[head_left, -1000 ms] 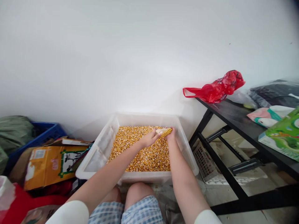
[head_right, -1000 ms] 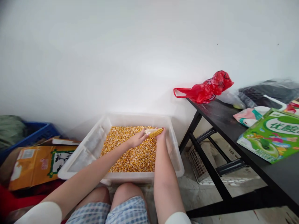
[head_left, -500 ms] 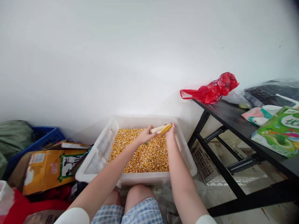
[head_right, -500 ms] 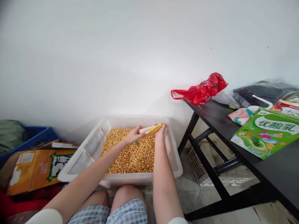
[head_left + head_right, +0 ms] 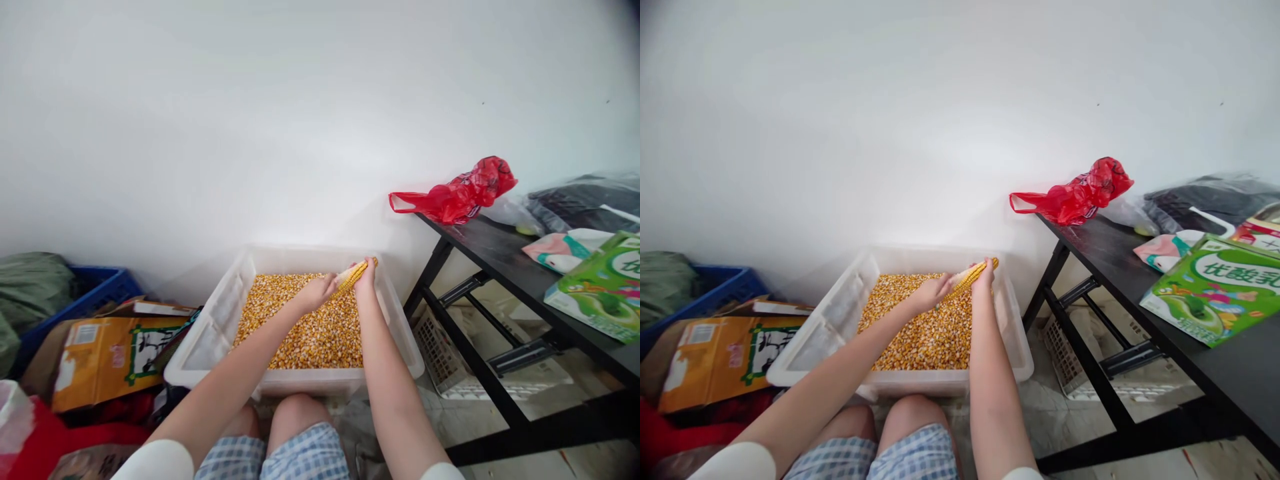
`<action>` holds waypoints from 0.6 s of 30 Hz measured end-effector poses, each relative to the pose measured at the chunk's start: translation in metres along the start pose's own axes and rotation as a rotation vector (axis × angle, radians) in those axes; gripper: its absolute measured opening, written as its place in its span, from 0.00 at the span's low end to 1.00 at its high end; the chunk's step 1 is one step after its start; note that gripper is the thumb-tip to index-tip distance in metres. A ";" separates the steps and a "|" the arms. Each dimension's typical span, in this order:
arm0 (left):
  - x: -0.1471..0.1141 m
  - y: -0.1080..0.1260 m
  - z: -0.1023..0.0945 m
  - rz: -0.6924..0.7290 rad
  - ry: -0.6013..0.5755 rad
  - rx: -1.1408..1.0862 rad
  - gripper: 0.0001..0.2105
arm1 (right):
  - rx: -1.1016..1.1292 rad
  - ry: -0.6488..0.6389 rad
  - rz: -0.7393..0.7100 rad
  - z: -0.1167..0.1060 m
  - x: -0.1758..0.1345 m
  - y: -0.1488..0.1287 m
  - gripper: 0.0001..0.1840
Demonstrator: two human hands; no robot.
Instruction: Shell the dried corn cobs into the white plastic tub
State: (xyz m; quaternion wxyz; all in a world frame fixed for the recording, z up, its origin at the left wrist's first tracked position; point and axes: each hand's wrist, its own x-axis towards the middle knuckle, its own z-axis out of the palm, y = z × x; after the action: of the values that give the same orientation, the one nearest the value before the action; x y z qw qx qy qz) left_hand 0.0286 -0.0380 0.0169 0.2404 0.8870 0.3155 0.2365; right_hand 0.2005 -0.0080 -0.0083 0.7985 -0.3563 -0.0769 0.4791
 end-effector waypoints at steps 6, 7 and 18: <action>-0.002 -0.003 -0.006 -0.067 0.014 -0.164 0.23 | 0.030 0.089 0.022 0.010 -0.007 -0.003 0.09; -0.003 -0.003 -0.006 -0.075 0.007 -0.188 0.23 | 0.017 0.078 0.019 0.011 -0.008 -0.002 0.09; -0.003 -0.015 -0.011 -0.465 -0.204 -0.932 0.24 | -0.067 -0.407 0.173 0.029 -0.026 0.007 0.09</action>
State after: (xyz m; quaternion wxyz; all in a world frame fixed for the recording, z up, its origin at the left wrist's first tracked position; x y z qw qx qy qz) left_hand 0.0135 -0.0269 0.0154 0.6847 0.6112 0.3403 0.2047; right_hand 0.1683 -0.0126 0.0136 0.7104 -0.2836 -0.2215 0.6049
